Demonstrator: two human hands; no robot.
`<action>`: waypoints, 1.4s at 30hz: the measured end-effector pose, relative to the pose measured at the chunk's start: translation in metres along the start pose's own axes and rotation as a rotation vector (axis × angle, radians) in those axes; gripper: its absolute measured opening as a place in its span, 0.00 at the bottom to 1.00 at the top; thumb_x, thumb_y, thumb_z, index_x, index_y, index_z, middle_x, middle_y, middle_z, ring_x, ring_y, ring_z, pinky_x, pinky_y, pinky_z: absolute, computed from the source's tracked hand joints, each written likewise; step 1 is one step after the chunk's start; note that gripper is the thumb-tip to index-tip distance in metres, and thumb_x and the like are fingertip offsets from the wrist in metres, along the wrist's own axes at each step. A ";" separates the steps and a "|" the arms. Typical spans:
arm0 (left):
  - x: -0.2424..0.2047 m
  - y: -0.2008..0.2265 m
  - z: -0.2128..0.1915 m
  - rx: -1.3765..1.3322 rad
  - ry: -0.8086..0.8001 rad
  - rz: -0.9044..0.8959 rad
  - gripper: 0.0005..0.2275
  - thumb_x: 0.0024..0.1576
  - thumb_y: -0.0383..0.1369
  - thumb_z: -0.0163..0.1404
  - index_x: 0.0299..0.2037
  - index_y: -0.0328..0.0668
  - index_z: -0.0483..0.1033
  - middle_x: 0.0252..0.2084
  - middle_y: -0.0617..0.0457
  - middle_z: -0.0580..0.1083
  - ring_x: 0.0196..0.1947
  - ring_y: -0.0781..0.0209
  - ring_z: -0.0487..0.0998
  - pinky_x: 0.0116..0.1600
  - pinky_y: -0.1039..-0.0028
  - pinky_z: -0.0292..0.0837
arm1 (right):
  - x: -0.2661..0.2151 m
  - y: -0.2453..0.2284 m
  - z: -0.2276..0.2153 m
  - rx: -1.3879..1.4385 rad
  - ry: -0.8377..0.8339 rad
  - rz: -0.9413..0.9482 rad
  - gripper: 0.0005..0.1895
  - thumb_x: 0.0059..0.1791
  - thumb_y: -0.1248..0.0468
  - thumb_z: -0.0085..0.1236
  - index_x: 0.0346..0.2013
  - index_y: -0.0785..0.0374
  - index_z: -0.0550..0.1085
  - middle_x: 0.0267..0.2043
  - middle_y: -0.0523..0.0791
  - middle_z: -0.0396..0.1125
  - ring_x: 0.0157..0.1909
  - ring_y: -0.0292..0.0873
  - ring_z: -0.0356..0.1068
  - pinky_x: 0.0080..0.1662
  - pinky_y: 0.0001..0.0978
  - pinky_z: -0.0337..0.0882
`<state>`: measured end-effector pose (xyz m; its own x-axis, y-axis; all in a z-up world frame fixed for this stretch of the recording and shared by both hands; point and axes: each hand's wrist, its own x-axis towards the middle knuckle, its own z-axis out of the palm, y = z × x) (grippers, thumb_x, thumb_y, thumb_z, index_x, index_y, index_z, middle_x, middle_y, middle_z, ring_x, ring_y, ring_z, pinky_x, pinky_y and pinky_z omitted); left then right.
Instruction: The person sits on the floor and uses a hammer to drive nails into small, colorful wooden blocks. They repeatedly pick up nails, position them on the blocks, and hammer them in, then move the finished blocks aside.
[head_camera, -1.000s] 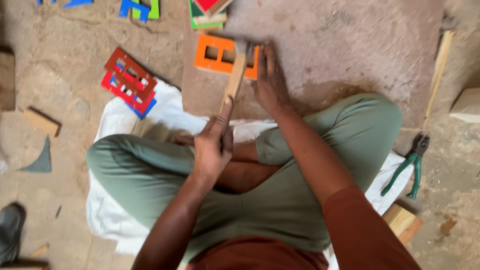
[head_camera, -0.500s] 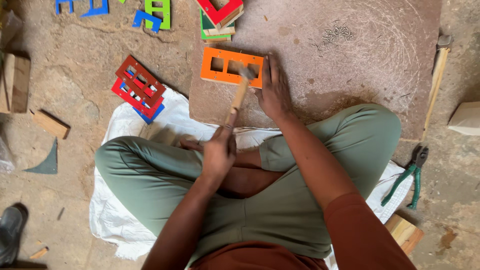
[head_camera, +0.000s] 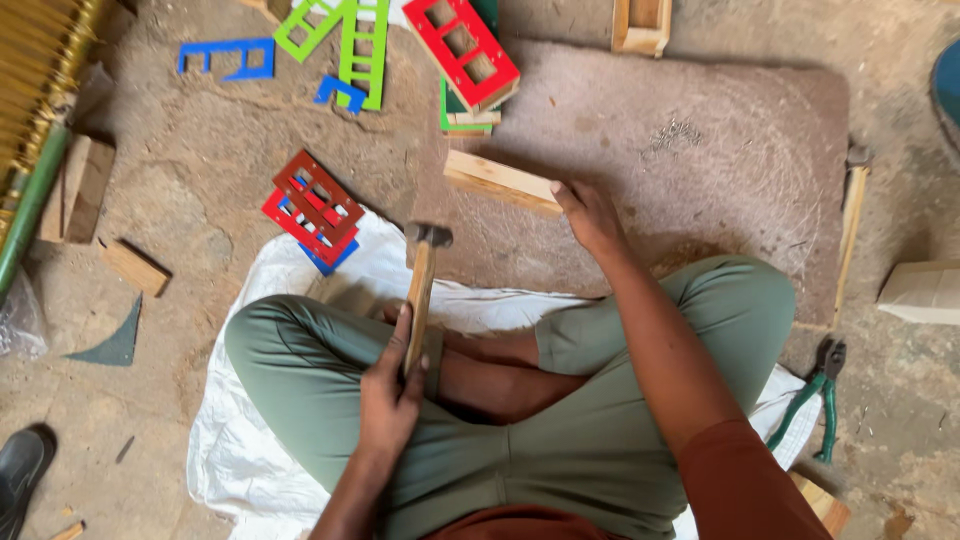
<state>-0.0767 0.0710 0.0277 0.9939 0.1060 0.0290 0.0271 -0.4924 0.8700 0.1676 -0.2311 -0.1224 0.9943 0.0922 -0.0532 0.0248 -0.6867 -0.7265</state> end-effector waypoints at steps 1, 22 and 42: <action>-0.003 -0.004 0.000 -0.014 0.002 -0.008 0.29 0.58 0.22 0.49 0.72 0.43 0.60 0.57 0.33 0.76 0.54 0.51 0.81 0.56 0.69 0.72 | 0.003 -0.003 -0.001 -0.108 0.051 -0.051 0.25 0.59 0.46 0.50 0.60 0.61 0.75 0.64 0.52 0.69 0.68 0.54 0.67 0.71 0.44 0.65; 0.119 -0.019 0.031 0.371 0.067 0.138 0.29 0.58 0.24 0.49 0.72 0.57 0.63 0.36 0.37 0.75 0.31 0.35 0.77 0.38 0.51 0.74 | 0.044 -0.115 0.014 -0.649 -0.258 -0.137 0.30 0.44 0.43 0.66 0.51 0.59 0.74 0.39 0.53 0.75 0.42 0.56 0.77 0.45 0.49 0.77; 0.138 -0.027 0.023 0.432 0.003 0.108 0.32 0.57 0.23 0.50 0.73 0.61 0.62 0.33 0.39 0.75 0.32 0.38 0.78 0.40 0.52 0.73 | 0.038 -0.128 0.010 -0.666 -0.296 -0.049 0.34 0.43 0.45 0.68 0.56 0.61 0.71 0.36 0.53 0.75 0.39 0.53 0.78 0.42 0.45 0.78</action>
<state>0.0625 0.0791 -0.0032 0.9932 0.0368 0.1103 -0.0337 -0.8166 0.5763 0.2011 -0.1326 -0.0386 0.9231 0.2608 -0.2827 0.2204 -0.9610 -0.1668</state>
